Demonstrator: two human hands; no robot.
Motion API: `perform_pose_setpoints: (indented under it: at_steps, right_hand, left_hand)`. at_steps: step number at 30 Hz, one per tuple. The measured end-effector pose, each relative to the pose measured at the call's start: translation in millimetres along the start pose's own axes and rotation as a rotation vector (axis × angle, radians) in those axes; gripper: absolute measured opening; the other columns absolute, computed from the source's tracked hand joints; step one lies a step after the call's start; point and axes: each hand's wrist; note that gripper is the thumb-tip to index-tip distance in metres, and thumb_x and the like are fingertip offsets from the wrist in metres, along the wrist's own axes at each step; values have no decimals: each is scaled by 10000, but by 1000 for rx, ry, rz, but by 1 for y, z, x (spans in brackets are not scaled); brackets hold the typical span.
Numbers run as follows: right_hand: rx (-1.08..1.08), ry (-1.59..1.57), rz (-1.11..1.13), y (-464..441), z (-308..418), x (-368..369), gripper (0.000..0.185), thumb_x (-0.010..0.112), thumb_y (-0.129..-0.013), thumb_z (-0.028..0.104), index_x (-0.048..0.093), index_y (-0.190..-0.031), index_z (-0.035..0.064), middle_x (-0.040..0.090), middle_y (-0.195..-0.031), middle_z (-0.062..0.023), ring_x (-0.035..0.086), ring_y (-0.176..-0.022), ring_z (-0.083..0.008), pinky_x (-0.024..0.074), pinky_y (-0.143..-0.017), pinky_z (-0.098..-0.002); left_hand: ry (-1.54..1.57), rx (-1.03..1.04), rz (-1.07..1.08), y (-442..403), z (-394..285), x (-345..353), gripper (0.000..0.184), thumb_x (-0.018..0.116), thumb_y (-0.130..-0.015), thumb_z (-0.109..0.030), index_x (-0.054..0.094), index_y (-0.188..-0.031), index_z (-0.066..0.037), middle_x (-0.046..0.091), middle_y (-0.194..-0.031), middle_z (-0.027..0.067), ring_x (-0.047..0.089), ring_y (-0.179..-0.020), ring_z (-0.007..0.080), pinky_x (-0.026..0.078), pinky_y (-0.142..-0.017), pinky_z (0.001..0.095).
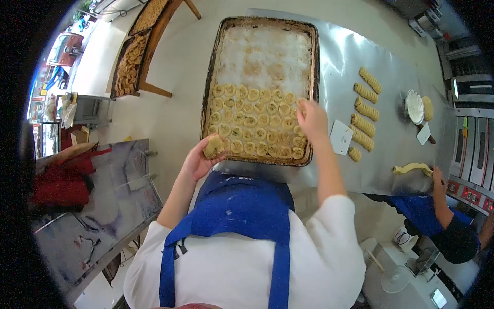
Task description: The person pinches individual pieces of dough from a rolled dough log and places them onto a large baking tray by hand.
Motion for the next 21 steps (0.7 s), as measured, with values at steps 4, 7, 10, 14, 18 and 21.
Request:
perform_pose_setpoints:
  at_steps: [4,7,10,14,18,21]
  right_hand:
    - [402,-387,-52,99,40,17,183,665,-820,180,660,-909,21,669,-793,-105,647,-728,-211,499,-648,-326]
    - [552,-440,1,137,95,26,177,693,-809,178,675,-861,9,677,-755,-110,656,-692,-189,516,-635,-302]
    - [675,-423,-48,129,152,33,201,707,-802,186,679,-879,3,680,-781,-110,653,-672,-180,519,-629,-302]
    - [848,-329,-248,124,187,57,239,720,-804,203,679,-935,7,676,-799,-100,647,-675,-162,517,-624,-290]
    - [1036,-429,-401,135,209,101,268,730,-809,230,674,-949,9,657,-761,-74,593,-647,-119,498,-629,-263]
    - [1073,-576,-538,143,203,139,242,710,-834,216,674,-945,4,642,-732,-43,562,-624,-98,469,-583,-245]
  left_hand:
    - [-253,153,-36,-28,-68,-6,425,490,-968,-203,432,-1360,-46,541,-1290,124,588,-1105,303,505,-902,409]
    - [-479,260,79,-81,-134,-7,445,546,-926,-108,438,-1348,-16,563,-1261,109,624,-1041,257,519,-880,394]
    - [-761,430,140,-174,-195,6,442,626,-886,-109,509,-1307,-46,627,-1129,72,635,-985,181,536,-797,302]
    - [-929,620,316,-302,-254,60,417,675,-843,-112,574,-1245,-63,662,-1054,52,635,-937,138,520,-810,275]
    - [-1123,731,428,-437,-282,95,395,684,-823,-137,609,-1205,-75,671,-1027,56,633,-922,133,509,-805,278]
    - [-1281,706,493,-448,-282,138,360,662,-837,-144,621,-1187,-73,676,-999,58,635,-894,143,509,-802,289]
Point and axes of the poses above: each hand's wrist, its own y-axis away from the middle knuckle, its own x-axis out of the palm, z = x × y
